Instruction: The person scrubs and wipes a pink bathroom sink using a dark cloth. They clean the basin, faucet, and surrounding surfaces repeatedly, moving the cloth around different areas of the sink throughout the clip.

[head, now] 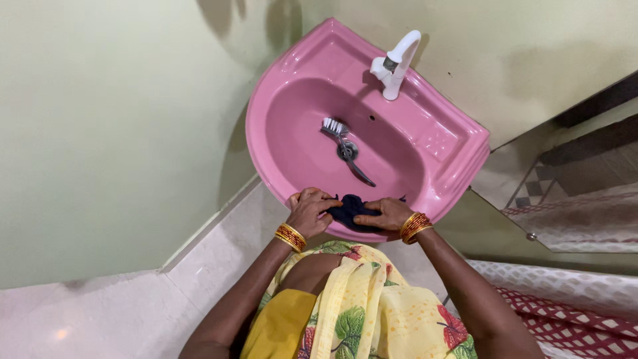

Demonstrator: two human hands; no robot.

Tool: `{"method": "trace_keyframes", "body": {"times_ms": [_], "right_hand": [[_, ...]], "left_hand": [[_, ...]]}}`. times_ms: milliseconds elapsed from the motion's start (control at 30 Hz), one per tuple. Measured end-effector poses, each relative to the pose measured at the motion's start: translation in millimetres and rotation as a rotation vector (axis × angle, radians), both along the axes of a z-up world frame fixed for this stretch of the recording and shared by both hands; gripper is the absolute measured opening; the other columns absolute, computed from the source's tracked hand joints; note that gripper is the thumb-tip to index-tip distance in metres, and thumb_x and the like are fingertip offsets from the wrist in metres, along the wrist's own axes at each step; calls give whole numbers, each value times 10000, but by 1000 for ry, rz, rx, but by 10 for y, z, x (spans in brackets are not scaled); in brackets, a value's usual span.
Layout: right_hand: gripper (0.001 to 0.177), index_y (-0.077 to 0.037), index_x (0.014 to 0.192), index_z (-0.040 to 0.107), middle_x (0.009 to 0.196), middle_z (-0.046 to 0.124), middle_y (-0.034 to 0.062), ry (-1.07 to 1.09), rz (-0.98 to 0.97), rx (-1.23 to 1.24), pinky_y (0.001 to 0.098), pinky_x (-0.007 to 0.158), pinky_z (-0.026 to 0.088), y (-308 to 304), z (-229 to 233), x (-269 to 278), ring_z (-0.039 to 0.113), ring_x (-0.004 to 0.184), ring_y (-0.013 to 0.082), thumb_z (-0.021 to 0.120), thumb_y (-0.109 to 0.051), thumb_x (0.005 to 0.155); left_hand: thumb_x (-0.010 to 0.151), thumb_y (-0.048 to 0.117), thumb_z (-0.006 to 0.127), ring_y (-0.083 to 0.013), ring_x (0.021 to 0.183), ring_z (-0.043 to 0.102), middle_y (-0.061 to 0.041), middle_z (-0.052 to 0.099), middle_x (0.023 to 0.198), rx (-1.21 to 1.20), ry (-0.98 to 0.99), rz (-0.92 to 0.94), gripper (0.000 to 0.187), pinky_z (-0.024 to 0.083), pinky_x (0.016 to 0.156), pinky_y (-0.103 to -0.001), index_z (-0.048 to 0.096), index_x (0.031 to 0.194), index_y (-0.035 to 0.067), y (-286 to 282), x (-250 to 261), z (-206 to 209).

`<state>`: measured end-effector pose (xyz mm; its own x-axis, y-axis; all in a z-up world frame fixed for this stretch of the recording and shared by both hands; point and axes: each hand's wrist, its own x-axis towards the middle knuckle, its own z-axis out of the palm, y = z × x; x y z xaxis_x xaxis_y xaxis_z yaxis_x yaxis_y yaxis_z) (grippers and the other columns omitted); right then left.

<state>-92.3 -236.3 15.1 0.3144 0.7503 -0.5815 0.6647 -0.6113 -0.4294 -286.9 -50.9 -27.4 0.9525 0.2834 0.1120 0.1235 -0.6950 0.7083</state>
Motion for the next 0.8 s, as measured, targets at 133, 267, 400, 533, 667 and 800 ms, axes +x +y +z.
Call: {"method": "trace_keyframes", "body": {"times_ms": [133, 267, 400, 533, 667, 800], "right_hand": [[698, -220, 1312, 689, 997, 809, 53, 160, -74, 84, 353, 868, 574, 229, -25, -255, 759, 898, 183, 675, -670, 778], [634, -169, 1368, 641, 1068, 791, 34, 323, -146, 226, 304, 877, 568, 452, -57, -507, 724, 944, 132, 787, -443, 814], [603, -98, 1366, 654, 1110, 762, 43, 497, -244, 354, 278, 851, 570, 635, -117, -710, 671, 961, 108, 853, -263, 822], [602, -87, 1332, 667, 1078, 773, 44, 390, -327, 337, 281, 830, 588, 865, -194, -875, 702, 923, 114, 870, -235, 785], [642, -85, 1345, 641, 1075, 776, 39, 334, -421, 447, 266, 797, 596, 1189, -244, -1085, 712, 900, 98, 873, -214, 760], [631, -60, 1335, 657, 1031, 793, 65, 245, -509, 505, 266, 729, 602, 1590, -213, -1319, 720, 835, 114, 870, -221, 763]], "left_hand": [[713, 186, 696, -234, 1256, 501, 23, 685, 1162, 2, -42, 38, 433, 256, 1023, -460, 771, 1132, 267, 183, -194, -56], [691, 152, 734, -280, 1327, 430, -46, 607, 1275, -10, -56, 81, 422, 282, 1038, -498, 770, 1096, 266, 429, -414, -32], [718, 185, 777, -294, 1394, 362, -92, 521, 1392, -51, -41, 134, 349, 311, 1021, -527, 781, 1055, 275, 684, -590, -28], [748, 137, 739, -300, 1426, 337, -93, 494, 1454, -19, -61, 83, 386, 311, 1053, -531, 795, 1099, 287, 1004, -684, -112], [853, 172, 691, -239, 1420, 379, -45, 547, 1426, -98, -33, -9, 329, 311, 1094, -505, 771, 1162, 254, 1355, -710, -213], [907, 160, 637, -255, 1378, 440, -56, 587, 1395, -185, -71, -47, 344, 327, 1104, -480, 738, 1235, 140, 1677, -682, -359]]}}
